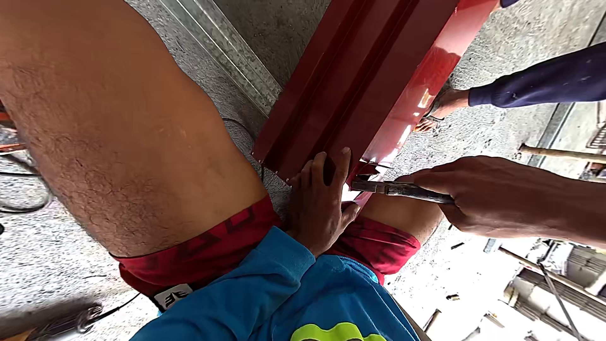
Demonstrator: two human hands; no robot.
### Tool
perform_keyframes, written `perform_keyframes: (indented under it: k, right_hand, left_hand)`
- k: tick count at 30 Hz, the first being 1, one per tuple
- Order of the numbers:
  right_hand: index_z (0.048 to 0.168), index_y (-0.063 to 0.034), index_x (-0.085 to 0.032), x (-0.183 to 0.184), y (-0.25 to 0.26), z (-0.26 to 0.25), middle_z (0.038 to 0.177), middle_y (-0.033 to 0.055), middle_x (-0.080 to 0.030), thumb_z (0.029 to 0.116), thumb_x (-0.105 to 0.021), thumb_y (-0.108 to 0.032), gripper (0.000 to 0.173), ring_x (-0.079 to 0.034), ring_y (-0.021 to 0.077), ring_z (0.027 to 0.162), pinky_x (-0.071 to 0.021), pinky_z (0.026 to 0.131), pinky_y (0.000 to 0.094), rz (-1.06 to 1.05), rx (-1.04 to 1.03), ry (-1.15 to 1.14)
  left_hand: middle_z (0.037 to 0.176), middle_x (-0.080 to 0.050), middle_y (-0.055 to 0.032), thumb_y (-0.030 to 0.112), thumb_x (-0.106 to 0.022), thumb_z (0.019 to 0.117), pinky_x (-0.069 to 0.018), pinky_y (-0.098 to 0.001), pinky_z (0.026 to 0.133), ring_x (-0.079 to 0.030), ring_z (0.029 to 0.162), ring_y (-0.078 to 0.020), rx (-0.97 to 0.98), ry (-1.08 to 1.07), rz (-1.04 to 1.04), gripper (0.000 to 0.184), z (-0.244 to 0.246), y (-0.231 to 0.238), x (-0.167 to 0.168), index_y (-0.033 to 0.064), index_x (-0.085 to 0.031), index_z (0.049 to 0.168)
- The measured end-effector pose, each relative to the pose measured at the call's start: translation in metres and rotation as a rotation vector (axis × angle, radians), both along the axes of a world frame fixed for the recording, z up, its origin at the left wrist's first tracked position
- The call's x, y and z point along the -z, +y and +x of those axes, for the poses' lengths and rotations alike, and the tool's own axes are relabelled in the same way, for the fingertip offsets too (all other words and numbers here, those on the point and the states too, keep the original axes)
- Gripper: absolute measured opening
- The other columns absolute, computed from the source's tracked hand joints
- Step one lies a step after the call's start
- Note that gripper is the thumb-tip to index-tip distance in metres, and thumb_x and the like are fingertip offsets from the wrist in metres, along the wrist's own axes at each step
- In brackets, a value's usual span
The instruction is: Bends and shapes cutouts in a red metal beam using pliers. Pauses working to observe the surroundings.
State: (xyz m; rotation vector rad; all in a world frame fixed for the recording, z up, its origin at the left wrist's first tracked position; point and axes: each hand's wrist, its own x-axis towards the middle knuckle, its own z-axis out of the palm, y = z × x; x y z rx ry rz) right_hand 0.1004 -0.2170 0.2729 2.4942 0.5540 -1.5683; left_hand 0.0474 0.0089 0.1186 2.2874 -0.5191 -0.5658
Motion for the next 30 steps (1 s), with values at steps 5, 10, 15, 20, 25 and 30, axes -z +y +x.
perform_keyframes:
  k: [5,10,15,20,25,30]
  right_hand:
    - [0.118,-0.036,-0.066,-0.021,0.052,0.034,0.068,-0.0076,-0.06,0.0862,-0.069,-0.03,0.032,-0.063,0.0135,0.063,-0.0507,0.053,0.0381,-0.322,0.111,0.247]
    - [0.115,-0.0262,-0.067,-0.034,0.095,0.058,0.067,-0.0051,-0.056,0.0877,-0.064,-0.026,0.027,-0.06,0.015,0.062,-0.047,0.053,0.0371,-0.379,0.011,0.323]
    - [0.091,-0.0253,-0.066,-0.035,0.114,0.065,0.063,-0.0047,-0.054,0.0809,-0.07,-0.025,0.01,-0.058,0.0147,0.057,-0.0446,0.049,0.0366,-0.405,-0.014,0.362]
    - [0.087,-0.0239,-0.064,-0.035,0.099,0.054,0.064,-0.0045,-0.054,0.0857,-0.067,-0.025,0.003,-0.058,0.0151,0.06,-0.0461,0.052,0.0366,-0.383,0.023,0.337]
    - [0.094,-0.0254,-0.066,-0.031,0.083,0.038,0.066,-0.0047,-0.057,0.0867,-0.066,-0.023,0.008,-0.061,0.0157,0.062,-0.0478,0.053,0.0372,-0.342,0.041,0.273]
    - [0.092,-0.0245,-0.065,-0.049,0.045,0.013,0.065,-0.0066,-0.056,0.0815,-0.069,-0.02,0.012,-0.057,0.0135,0.052,-0.0451,0.042,0.0354,-0.019,0.004,0.029]
  left_hand:
    - [0.152,-0.045,-0.0199,0.067,-0.072,0.0748,-0.0418,-0.0493,0.102,-0.049,0.132,-0.0363,-0.009,-0.008,0.005,0.105,-0.001,0.0,0.001,0.0266,-0.031,0.162]
    - [0.155,-0.041,-0.0204,0.063,-0.073,0.0759,-0.0379,-0.0509,0.105,-0.047,0.134,-0.0355,0.007,0.038,-0.02,0.105,0.0,0.0,0.0,0.0275,-0.028,0.163]
    - [0.154,-0.041,-0.0206,0.06,-0.076,0.0751,-0.0384,-0.0498,0.104,-0.045,0.136,-0.036,0.024,0.051,-0.019,0.106,0.002,0.003,-0.004,0.0286,-0.027,0.163]
    - [0.154,-0.04,-0.0212,0.063,-0.074,0.0763,-0.0407,-0.0494,0.103,-0.045,0.136,-0.0368,0.015,0.031,-0.033,0.104,0.002,0.003,-0.001,0.0284,-0.028,0.163]
    - [0.157,-0.038,-0.0184,0.067,-0.072,0.0769,-0.0403,-0.0501,0.105,-0.044,0.138,-0.035,0.022,0.043,0.004,0.104,0.0,0.001,0.001,0.0307,-0.028,0.163]
    - [0.154,-0.041,-0.0198,0.069,-0.07,0.0779,-0.0407,-0.0539,0.104,-0.047,0.134,-0.0373,0.014,0.012,-0.011,0.103,0.0,0.002,0.001,0.0234,-0.031,0.162]
